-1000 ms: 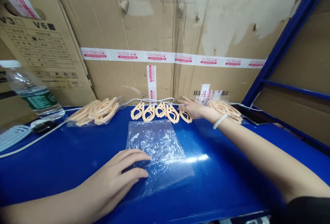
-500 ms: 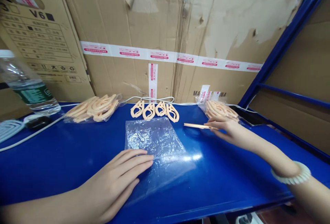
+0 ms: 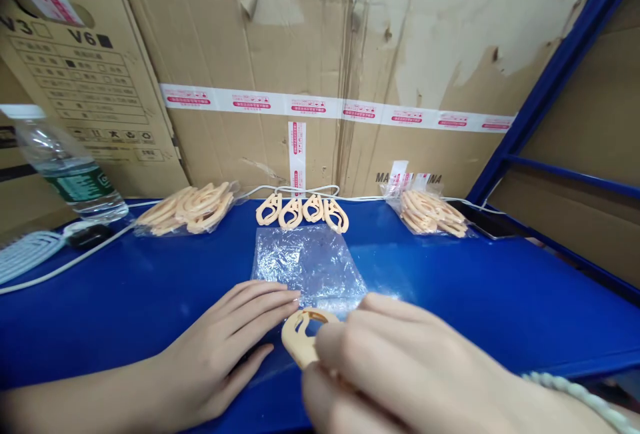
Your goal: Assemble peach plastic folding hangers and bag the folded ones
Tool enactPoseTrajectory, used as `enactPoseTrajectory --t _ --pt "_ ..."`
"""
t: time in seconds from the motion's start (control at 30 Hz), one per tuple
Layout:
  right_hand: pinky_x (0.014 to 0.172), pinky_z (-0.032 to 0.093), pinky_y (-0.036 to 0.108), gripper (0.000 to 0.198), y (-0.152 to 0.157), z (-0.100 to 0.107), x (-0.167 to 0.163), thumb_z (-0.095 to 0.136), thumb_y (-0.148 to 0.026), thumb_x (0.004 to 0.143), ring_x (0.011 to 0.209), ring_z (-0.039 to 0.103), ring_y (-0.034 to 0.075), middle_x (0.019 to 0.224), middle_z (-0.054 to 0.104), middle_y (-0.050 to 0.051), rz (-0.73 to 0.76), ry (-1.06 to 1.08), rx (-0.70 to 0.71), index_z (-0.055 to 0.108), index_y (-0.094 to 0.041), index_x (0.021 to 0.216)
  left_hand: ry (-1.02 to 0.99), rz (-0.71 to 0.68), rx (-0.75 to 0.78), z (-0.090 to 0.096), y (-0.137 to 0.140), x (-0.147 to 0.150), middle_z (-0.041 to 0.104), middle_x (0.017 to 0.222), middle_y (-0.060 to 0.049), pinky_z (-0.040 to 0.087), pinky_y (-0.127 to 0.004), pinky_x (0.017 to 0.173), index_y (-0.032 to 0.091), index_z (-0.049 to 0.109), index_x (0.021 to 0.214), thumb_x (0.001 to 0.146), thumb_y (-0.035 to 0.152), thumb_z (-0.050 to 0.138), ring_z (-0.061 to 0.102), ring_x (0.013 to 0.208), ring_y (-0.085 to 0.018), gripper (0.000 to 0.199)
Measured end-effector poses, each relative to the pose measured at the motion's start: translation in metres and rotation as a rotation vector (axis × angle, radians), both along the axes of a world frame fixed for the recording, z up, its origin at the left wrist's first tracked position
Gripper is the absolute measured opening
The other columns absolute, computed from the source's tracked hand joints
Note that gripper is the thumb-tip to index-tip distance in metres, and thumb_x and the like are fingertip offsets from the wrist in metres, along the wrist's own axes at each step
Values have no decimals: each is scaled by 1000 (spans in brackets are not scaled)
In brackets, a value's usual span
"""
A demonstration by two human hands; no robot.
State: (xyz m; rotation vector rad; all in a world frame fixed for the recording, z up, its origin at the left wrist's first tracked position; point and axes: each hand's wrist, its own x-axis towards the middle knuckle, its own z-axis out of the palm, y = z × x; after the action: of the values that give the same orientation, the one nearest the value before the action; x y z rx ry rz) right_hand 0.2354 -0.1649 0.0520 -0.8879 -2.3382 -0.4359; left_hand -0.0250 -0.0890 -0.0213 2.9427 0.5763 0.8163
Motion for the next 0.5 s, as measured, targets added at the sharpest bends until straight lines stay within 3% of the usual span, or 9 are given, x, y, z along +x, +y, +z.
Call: enactPoseTrajectory --t 0.1,0.17,0.33,0.5 --pt "60 53 30 39 16 2 -31 38 -7 95 57 55 17 68 61 3 164 -252 -77 69 -24 79 -8 -3 -3 -1 0 1 57 138 -16 45 -47 108 10 43 139 88 4 49 51 128 -28 51" --pt "56 50 31 36 29 -4 -41 40 -4 91 55 51 17 67 59 3 213 -390 -10 67 -20 73 0 -3 -1 -1 1 1 57 138 -16 44 -46 109 9 42 139 89 6 50 50 129 -28 51" --pt "49 41 36 20 52 -39 -42 53 -9 83 55 50 21 69 60 8 44 -488 201 68 -15 71 9 -18 23 1 0 1 58 137 -16 45 -46 107 9 41 141 90 6 48 52 127 -28 51" --pt "54 39 36 26 66 -51 -39 50 -4 82 67 51 24 71 56 8 -41 -495 245 66 -16 66 14 -17 27 2 1 0 60 136 -16 46 -47 106 10 43 141 89 6 48 53 126 -29 53"
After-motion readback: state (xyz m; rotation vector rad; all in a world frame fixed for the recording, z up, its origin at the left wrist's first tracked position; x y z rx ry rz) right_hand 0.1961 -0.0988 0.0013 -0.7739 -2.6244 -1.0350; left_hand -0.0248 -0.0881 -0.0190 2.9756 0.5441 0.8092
